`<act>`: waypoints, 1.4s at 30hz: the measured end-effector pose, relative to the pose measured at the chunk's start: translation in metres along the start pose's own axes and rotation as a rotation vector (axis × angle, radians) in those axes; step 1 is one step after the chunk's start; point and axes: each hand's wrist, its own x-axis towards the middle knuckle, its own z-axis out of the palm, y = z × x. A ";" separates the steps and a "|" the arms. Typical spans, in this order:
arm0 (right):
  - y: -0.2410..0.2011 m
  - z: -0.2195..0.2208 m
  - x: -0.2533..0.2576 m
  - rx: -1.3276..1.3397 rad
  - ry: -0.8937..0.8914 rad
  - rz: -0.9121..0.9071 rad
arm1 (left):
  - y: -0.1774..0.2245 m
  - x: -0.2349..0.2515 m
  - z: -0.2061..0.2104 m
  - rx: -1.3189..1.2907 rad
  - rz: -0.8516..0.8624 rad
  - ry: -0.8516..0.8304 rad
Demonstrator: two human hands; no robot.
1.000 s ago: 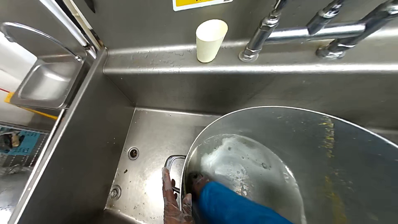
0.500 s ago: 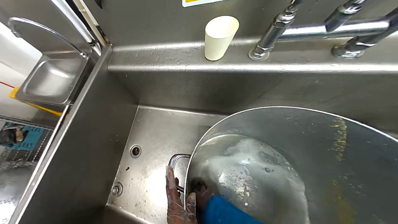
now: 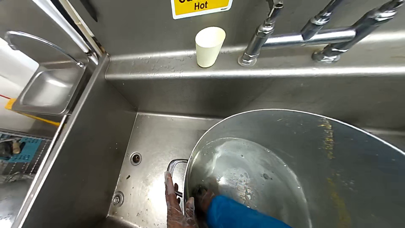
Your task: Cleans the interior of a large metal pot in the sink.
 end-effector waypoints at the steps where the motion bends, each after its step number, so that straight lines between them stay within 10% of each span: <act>1: -0.002 -0.025 0.008 0.027 0.041 0.028 | 0.001 0.001 0.000 0.001 -0.002 0.000; 4: -0.008 -0.060 0.029 0.122 0.120 0.116 | -0.003 0.001 -0.002 0.052 -0.015 0.023; 10: 0.050 0.079 -0.034 0.044 -0.091 0.013 | -0.004 0.000 -0.002 0.047 0.006 0.027; 18: 0.068 -0.084 -0.001 0.115 0.178 0.177 | -0.003 0.002 0.001 0.045 -0.030 0.038; 21: 0.071 -0.015 0.007 0.270 0.299 0.200 | -0.002 0.004 0.001 0.052 -0.023 0.029; 24: 0.062 0.040 -0.034 0.215 0.013 0.201 | -0.003 0.000 0.001 0.038 -0.042 0.035; 30: 0.093 -0.083 0.016 0.123 0.278 0.266 | -0.005 0.002 0.001 0.044 -0.034 0.039; 36: 0.067 0.022 -0.028 0.192 0.066 0.249 | -0.004 0.002 0.001 0.042 -0.017 0.023; 42: 0.099 -0.092 0.016 0.123 0.224 0.316 | -0.003 0.002 0.003 0.045 -0.048 0.043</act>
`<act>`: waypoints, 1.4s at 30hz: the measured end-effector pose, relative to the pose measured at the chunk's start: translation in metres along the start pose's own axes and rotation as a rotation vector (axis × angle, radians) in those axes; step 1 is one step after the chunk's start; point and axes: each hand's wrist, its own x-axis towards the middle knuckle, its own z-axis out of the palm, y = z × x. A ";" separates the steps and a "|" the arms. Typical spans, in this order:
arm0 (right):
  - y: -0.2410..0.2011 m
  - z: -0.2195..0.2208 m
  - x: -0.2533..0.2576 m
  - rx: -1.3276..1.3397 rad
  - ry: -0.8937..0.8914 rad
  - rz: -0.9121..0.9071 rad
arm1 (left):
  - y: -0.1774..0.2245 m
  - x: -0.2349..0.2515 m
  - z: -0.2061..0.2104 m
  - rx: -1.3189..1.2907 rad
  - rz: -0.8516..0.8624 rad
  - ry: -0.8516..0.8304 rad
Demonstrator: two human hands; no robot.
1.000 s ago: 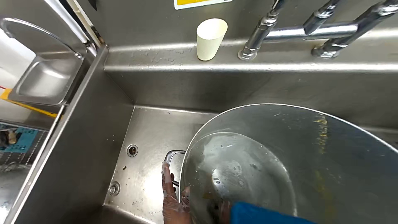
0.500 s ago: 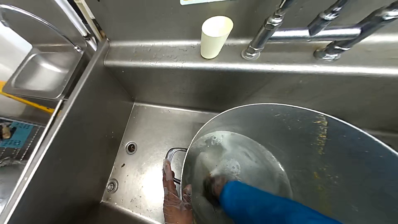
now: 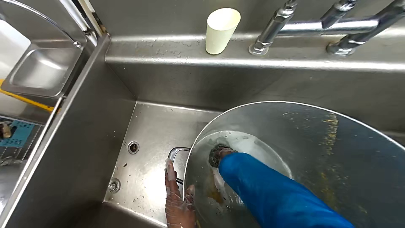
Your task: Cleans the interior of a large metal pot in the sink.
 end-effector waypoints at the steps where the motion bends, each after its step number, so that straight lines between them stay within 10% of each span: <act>1: 0.001 0.017 0.003 0.035 0.040 0.023 | -0.001 0.000 0.000 0.009 0.012 0.001; 5: -0.010 0.103 -0.074 0.053 -0.165 -0.026 | 0.001 0.001 -0.001 0.005 0.021 -0.003; 11: -0.014 0.006 0.000 -0.041 0.047 0.001 | -0.002 -0.001 0.000 -0.012 0.016 0.002; 16: -0.010 0.109 -0.060 0.067 -0.081 -0.065 | 0.000 0.000 -0.002 -0.011 0.024 -0.007; 22: -0.028 0.009 -0.028 -0.115 -0.056 -0.092 | -0.001 0.000 -0.001 0.006 0.008 -0.002; 28: -0.015 0.107 -0.064 -0.013 -0.207 -0.126 | -0.001 0.000 -0.001 0.001 0.037 -0.001; 35: -0.020 -0.008 0.006 0.036 0.030 -0.030 | 0.001 -0.001 0.000 0.027 0.017 0.019; 39: -0.011 0.102 -0.044 0.131 0.011 -0.099 | 0.000 0.002 -0.002 0.009 0.057 -0.016; 42: -0.015 0.074 -0.072 -0.037 -0.224 -0.086 | -0.002 -0.001 -0.001 0.013 0.042 -0.002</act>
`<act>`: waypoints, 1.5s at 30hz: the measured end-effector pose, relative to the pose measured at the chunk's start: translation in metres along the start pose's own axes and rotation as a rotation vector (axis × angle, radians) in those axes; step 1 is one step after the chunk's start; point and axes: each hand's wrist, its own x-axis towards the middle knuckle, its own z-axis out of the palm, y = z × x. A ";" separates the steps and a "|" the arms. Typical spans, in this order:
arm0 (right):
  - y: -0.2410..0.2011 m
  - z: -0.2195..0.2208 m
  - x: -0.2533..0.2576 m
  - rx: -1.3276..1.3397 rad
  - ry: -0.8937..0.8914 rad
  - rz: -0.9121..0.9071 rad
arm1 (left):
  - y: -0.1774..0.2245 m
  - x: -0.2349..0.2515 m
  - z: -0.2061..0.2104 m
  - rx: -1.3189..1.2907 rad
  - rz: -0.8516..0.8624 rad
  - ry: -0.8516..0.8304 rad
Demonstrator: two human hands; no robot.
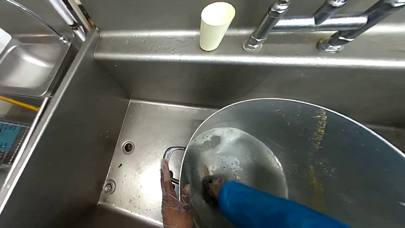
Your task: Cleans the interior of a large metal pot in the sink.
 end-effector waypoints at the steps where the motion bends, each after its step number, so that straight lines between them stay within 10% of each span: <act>1: -0.003 -0.027 0.005 -0.010 0.063 0.015 | 0.000 0.000 0.000 0.004 -0.006 0.003; 4: -0.002 -0.094 0.040 -0.031 0.193 0.074 | 0.000 -0.002 0.001 0.018 -0.016 0.016; 10: 0.001 0.022 0.000 -0.025 -0.011 -0.018 | 0.003 0.000 -0.001 -0.001 -0.025 -0.007; 16: -0.004 -0.090 0.051 0.036 0.209 0.084 | 0.002 0.000 0.001 0.002 -0.037 0.014; 21: 0.013 0.030 0.016 -0.068 0.044 -0.035 | 0.003 0.000 -0.001 0.003 -0.039 0.002; 27: -0.008 -0.075 0.032 0.026 0.153 0.078 | 0.003 0.002 -0.001 -0.024 -0.055 0.007; 36: -0.007 0.061 -0.031 0.370 -0.148 -0.121 | 0.006 0.003 0.000 -0.099 -0.018 -0.007; 45: -0.056 -0.139 -0.036 1.190 0.513 -0.070 | 0.009 0.001 0.002 -0.120 -0.022 -0.018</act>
